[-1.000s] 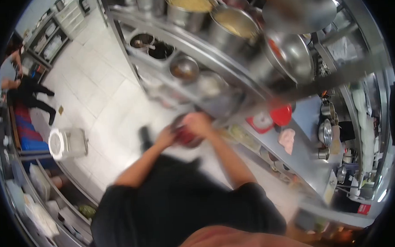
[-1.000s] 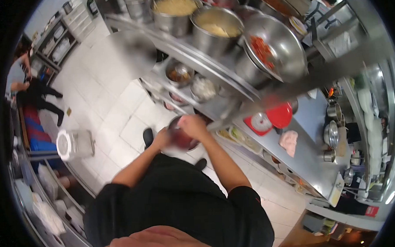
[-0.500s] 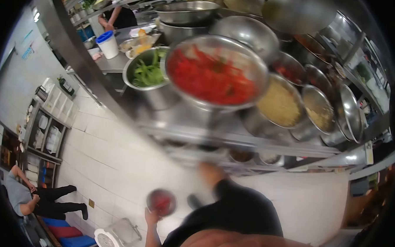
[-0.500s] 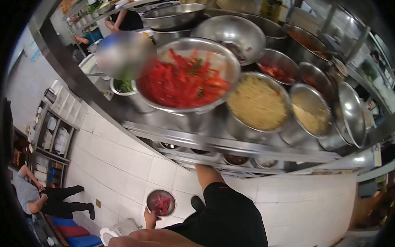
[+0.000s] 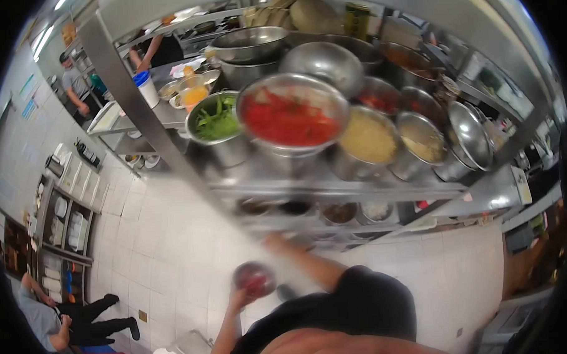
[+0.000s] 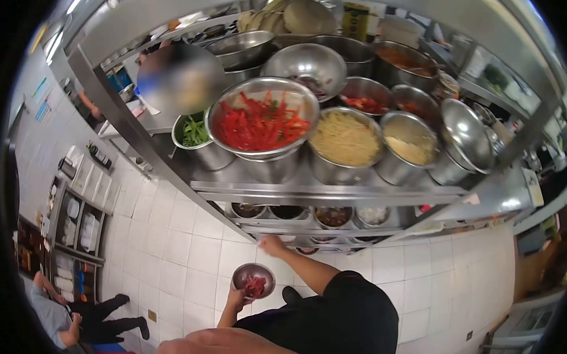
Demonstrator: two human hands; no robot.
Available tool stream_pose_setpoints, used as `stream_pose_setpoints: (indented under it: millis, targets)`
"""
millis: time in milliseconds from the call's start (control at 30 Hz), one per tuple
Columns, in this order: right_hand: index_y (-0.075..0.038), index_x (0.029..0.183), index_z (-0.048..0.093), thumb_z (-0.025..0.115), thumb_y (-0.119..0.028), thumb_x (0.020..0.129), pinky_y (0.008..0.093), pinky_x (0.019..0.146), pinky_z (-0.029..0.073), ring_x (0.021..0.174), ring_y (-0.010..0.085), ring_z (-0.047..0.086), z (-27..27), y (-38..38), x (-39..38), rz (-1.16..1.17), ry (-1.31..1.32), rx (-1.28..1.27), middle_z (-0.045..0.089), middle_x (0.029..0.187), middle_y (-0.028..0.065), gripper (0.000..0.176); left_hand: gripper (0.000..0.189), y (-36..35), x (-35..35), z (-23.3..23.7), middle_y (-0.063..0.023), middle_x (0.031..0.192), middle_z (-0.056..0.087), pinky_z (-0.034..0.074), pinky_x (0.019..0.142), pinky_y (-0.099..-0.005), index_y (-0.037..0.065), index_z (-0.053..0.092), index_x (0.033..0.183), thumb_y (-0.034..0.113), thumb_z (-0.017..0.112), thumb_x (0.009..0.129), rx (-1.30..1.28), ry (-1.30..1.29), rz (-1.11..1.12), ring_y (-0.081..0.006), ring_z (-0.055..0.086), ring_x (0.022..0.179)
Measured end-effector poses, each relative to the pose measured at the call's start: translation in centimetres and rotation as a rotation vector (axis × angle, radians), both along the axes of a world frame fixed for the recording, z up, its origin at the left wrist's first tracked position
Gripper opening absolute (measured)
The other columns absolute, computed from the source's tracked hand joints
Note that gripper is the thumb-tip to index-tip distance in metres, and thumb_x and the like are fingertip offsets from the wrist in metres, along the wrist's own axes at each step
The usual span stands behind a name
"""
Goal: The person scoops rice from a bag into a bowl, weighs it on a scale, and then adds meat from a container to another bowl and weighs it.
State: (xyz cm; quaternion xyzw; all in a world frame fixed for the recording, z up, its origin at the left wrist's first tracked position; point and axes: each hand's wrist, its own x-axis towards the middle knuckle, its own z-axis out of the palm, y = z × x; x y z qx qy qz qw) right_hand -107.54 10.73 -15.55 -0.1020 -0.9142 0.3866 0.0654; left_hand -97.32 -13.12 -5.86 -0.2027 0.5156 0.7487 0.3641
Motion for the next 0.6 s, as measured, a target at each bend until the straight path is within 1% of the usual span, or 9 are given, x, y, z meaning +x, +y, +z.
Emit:
stream_pose_setpoints:
  millis: [67,100,233,300,400,433,467,500,600]
  targets:
    - [-0.007,0.087,0.064,0.056,-0.023,0.079,0.0448,0.073,0.047,0.079,0.0316,0.061,3.6,-1.7,4.3,0.786,-0.077,0.235,0.063,0.086,0.0166,0.020,0.065,2.6,-0.9,1.0,-0.0149,0.106,0.054,0.054,0.041,-0.0332,0.018,0.030,0.128,-0.006,0.043,0.069,-0.124,0.007,-0.215,-0.0277,0.063,0.074]
    - [-0.008,0.086,0.064,0.057,-0.026,0.079,0.0438,0.075,0.048,0.082,0.0317,0.061,-0.7,-2.6,5.9,0.752,-0.012,-0.018,0.064,0.086,0.0158,0.021,0.065,4.1,-0.8,1.2,-0.0149,0.106,0.054,0.054,0.041,-0.0332,0.018,0.030,0.128,-0.006,0.043,0.069,-0.123,0.007,-0.255,-0.0277,0.063,0.074]
    - [-0.010,0.081,0.063,0.061,-0.029,0.073,0.0411,0.072,0.047,0.083,0.0300,0.061,3.0,-0.4,13.4,0.139,0.355,0.347,0.065,0.084,0.0126,0.021,0.058,10.7,-0.8,0.0,-0.0082,0.094,0.056,0.051,0.039,-0.0311,0.018,0.035,0.125,-0.002,0.043,0.071,-0.131,0.152,-0.395,-0.0212,0.061,0.069]
    - [-0.011,0.080,0.064,0.061,-0.026,0.071,0.0396,0.067,0.045,0.076,0.0283,0.060,3.7,3.8,15.6,0.362,-0.067,-0.285,0.064,0.080,0.0124,0.018,0.051,13.7,0.5,-2.0,-0.0052,0.090,0.056,0.051,0.042,-0.0317,0.018,0.037,0.125,0.006,0.048,0.077,-0.155,0.354,-0.522,-0.0178,0.059,0.069]
    - [-0.008,0.071,0.064,0.063,-0.025,0.064,0.0443,0.063,0.046,0.069,0.0331,0.059,7.4,10.8,20.1,0.212,-0.031,0.112,0.063,0.080,0.0169,0.018,0.038,19.8,4.5,1.1,-0.0046,0.099,0.061,0.052,0.054,-0.0356,0.013,0.049,0.117,0.031,0.059,0.085,0.003,0.351,-0.563,-0.0165,0.061,0.081]
    - [-0.008,0.074,0.064,0.064,-0.028,0.063,0.0462,0.065,0.047,0.072,0.0363,0.059,8.4,13.2,21.3,0.032,-0.078,0.186,0.063,0.081,0.0182,0.022,0.034,22.2,4.8,-4.0,-0.0059,0.103,0.061,0.052,0.058,-0.0333,0.010,0.051,0.115,0.027,0.057,0.086,0.053,0.537,-0.553,-0.0160,0.061,0.086]
    - [-0.007,0.080,0.063,0.065,-0.027,0.062,0.0443,0.071,0.048,0.077,0.0361,0.059,9.2,15.8,22.4,0.047,-0.206,0.060,0.063,0.081,0.0181,0.027,0.037,24.7,7.3,1.7,-0.0074,0.103,0.060,0.053,0.062,-0.0335,0.009,0.047,0.120,0.023,0.056,0.087,0.218,0.264,-0.469,-0.0168,0.061,0.083]
    - [-0.007,0.087,0.064,0.066,-0.025,0.061,0.0421,0.075,0.048,0.082,0.0344,0.059,10.8,17.6,24.7,0.133,-0.221,0.012,0.063,0.086,0.0175,0.031,0.045,26.4,7.7,-1.8,-0.0084,0.103,0.059,0.054,0.057,-0.0350,0.011,0.039,0.127,0.018,0.055,0.085,0.099,0.668,-0.527,-0.0184,0.062,0.081]
    - [-0.013,0.096,0.067,0.069,-0.021,0.061,0.0421,0.079,0.047,0.092,0.0347,0.057,15.9,23.7,30.5,0.026,-0.184,-0.074,0.061,0.101,0.0143,0.036,0.060,31.8,13.2,7.7,-0.0120,0.102,0.056,0.053,0.042,-0.0348,0.017,0.027,0.132,0.004,0.048,0.078,0.020,0.329,-0.564,-0.0232,0.062,0.074]
